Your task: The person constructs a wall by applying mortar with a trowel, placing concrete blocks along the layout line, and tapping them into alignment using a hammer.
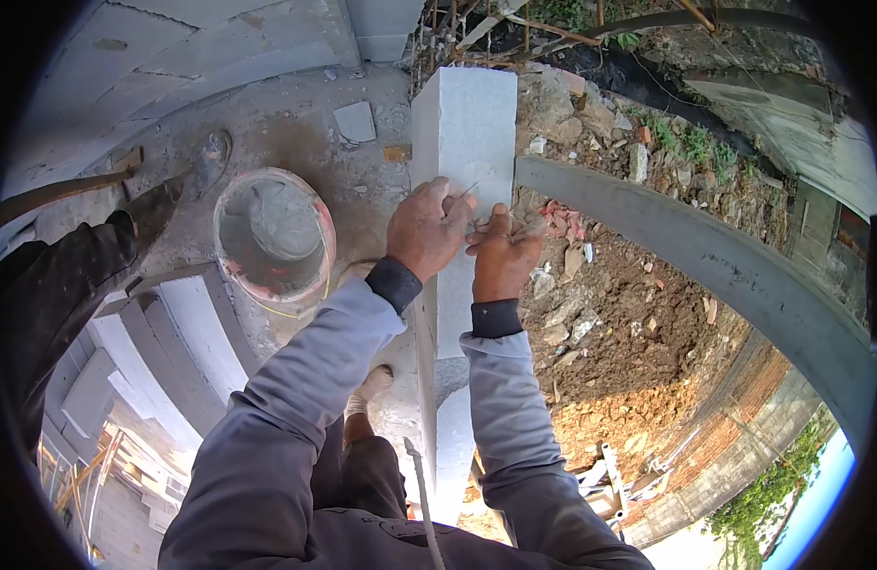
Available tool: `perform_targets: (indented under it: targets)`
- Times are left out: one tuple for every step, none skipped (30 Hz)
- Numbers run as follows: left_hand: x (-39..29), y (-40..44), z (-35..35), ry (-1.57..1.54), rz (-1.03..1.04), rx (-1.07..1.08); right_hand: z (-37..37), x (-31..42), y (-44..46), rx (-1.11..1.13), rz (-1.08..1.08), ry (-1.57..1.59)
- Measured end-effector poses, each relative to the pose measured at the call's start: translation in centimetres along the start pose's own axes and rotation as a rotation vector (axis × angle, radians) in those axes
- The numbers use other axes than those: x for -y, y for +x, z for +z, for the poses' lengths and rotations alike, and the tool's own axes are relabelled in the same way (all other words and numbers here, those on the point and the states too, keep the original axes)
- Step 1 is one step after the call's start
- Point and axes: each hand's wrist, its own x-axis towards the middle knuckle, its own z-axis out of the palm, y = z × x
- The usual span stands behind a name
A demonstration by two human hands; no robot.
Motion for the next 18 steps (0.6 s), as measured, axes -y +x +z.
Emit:
perform_targets:
  targets:
    - [0.0,-0.4,-0.1,0.067,-0.083,-0.024,0.1,-0.2,0.0,-0.002,0.011,0.047]
    - [-0.6,-0.4,-0.5,0.089,-0.169,0.01,0.2,-0.1,0.2,0.014,0.036,0.053]
    - [-1.2,-0.4,-1.0,0.116,-0.252,0.045,0.5,0.0,0.4,0.028,0.063,0.064]
    - [-1.5,-0.5,-1.3,0.144,-0.335,0.082,0.7,0.0,0.5,0.04,0.092,0.077]
    - [-1.3,-0.7,-1.3,0.135,-0.285,0.098,0.8,-0.2,0.6,0.04,0.069,0.067]
    - [-0.9,-0.9,-0.9,0.123,-0.235,0.111,0.8,-0.6,0.9,0.042,0.044,0.056]
    - [-0.7,-1.0,-0.6,0.109,-0.186,0.126,0.8,-0.9,1.1,0.043,0.018,0.042]
    - [-0.5,-0.8,-0.4,0.172,-0.131,0.107,0.9,-0.7,1.2,0.036,-0.003,0.012]
    - [-0.2,-0.3,-0.1,0.234,-0.077,0.09,1.1,-0.5,1.2,0.027,-0.022,-0.02]
    - [0.1,0.2,0.1,0.296,-0.026,0.075,1.1,-0.3,1.2,0.018,-0.039,-0.054]
    - [0.3,0.8,-0.1,0.331,-0.017,0.083,0.8,0.2,1.3,0.098,0.019,-0.083]
    - [0.3,1.8,-0.7,0.37,-0.007,0.088,0.5,0.9,1.6,0.181,0.076,-0.107]
    - [0.2,2.8,-1.2,0.41,0.004,0.093,0.1,1.5,2.0,0.265,0.134,-0.13]
    - [0.1,3.7,-1.3,0.434,0.042,0.083,-0.5,1.7,2.3,0.26,0.098,-0.171]
    - [0.0,4.5,-1.4,0.457,0.081,0.074,-1.4,1.9,2.8,0.254,0.061,-0.213]
    - [-0.1,5.4,-1.4,0.477,0.117,0.066,-2.5,2.0,3.4,0.249,0.025,-0.259]
    - [-0.3,6.3,-1.2,0.516,0.162,0.042,-3.9,1.8,4.4,0.229,0.026,-0.228]
    - [-0.7,7.2,-1.0,0.556,0.204,0.023,-5.4,1.6,5.5,0.208,0.031,-0.199]
